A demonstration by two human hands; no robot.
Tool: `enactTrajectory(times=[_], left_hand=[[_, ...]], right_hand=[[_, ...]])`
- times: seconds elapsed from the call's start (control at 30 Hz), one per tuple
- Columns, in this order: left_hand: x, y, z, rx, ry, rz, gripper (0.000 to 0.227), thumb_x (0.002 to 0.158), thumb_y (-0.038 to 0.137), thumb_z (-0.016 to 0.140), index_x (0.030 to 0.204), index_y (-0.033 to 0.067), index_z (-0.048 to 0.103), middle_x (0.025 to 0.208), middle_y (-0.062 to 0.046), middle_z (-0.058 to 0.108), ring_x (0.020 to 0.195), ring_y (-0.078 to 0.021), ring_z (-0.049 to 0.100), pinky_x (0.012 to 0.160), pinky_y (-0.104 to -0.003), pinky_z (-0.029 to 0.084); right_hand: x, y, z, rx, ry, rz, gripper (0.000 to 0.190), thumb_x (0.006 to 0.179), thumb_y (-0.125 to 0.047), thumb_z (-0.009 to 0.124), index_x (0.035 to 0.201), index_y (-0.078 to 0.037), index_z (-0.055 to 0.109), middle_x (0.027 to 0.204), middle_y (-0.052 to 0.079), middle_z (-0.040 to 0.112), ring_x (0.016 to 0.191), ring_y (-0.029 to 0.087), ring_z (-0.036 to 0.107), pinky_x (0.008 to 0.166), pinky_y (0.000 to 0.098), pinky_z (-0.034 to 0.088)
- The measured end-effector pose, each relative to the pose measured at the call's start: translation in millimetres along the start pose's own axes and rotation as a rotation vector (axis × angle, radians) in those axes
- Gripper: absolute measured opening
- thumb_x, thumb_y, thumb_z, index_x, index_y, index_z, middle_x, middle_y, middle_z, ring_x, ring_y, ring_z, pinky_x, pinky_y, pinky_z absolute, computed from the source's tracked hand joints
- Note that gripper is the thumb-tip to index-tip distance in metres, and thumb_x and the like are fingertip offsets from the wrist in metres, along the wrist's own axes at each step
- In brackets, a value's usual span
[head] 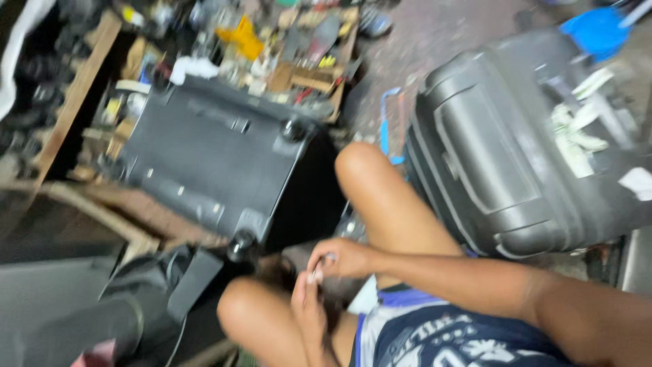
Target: The person sits on the floor and uses a small metal tool to adjust the axle of a suitcase wheel. They repeatedly insert the tool into the wheel hub, rotate it, and test the wheel's movement.
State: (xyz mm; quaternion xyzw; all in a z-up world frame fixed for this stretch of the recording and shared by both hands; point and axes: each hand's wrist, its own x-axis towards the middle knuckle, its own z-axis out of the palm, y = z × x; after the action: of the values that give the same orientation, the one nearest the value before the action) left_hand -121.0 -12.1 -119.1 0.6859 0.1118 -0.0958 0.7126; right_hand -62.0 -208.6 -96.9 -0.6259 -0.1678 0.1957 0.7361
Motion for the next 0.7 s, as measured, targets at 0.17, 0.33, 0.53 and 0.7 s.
enactTrajectory(times=[0.17, 0.33, 0.53, 0.7], left_hand=[[12, -12, -15, 0.060, -0.110, 0.003, 0.029, 0.102, 0.028, 0.052, 0.081, 0.0092, 0.060, 0.067, 0.005, 0.047, 0.057, -0.0056, 0.036, 0.051, -0.023, 0.024], [-4, 0, -8, 0.070, -0.043, -0.028, 0.029, 0.103, 0.027, 0.054, 0.079, 0.0107, 0.054, 0.070, 0.007, 0.042, 0.061, -0.0045, 0.036, 0.053, -0.023, 0.028], [-7, 6, -6, 0.108, -0.025, 0.067, 0.027, 0.104, 0.026, 0.054, 0.085, 0.0093, 0.061, 0.073, 0.007, 0.048, 0.066, -0.0042, 0.040, 0.057, -0.023, 0.031], [-14, 37, 10, 0.325, 0.297, 0.272, 0.024, 0.106, 0.022, 0.056, 0.091, 0.0041, 0.062, 0.078, 0.004, 0.050, 0.070, -0.0041, 0.042, 0.063, -0.021, 0.038]], right_hand=[[-1, 0, -2, 0.146, -0.088, 0.024, 0.018, 0.094, -0.020, 0.072, 0.106, -0.008, 0.073, 0.095, 0.003, 0.074, 0.088, 0.010, 0.070, 0.081, 0.0264, 0.056], [6, 7, 2, -0.173, -0.051, -0.075, 0.018, 0.090, -0.021, 0.073, 0.101, -0.007, 0.072, 0.094, 0.001, 0.072, 0.086, 0.011, 0.064, 0.074, 0.0291, 0.054], [5, 13, 5, -0.164, -0.048, 0.024, 0.018, 0.090, -0.022, 0.073, 0.100, -0.007, 0.070, 0.087, 0.002, 0.071, 0.083, 0.010, 0.064, 0.074, 0.0284, 0.054], [4, -5, -2, -0.108, 0.001, 0.068, 0.017, 0.091, -0.020, 0.070, 0.100, -0.006, 0.069, 0.087, 0.001, 0.071, 0.082, 0.009, 0.066, 0.076, 0.0273, 0.055]])
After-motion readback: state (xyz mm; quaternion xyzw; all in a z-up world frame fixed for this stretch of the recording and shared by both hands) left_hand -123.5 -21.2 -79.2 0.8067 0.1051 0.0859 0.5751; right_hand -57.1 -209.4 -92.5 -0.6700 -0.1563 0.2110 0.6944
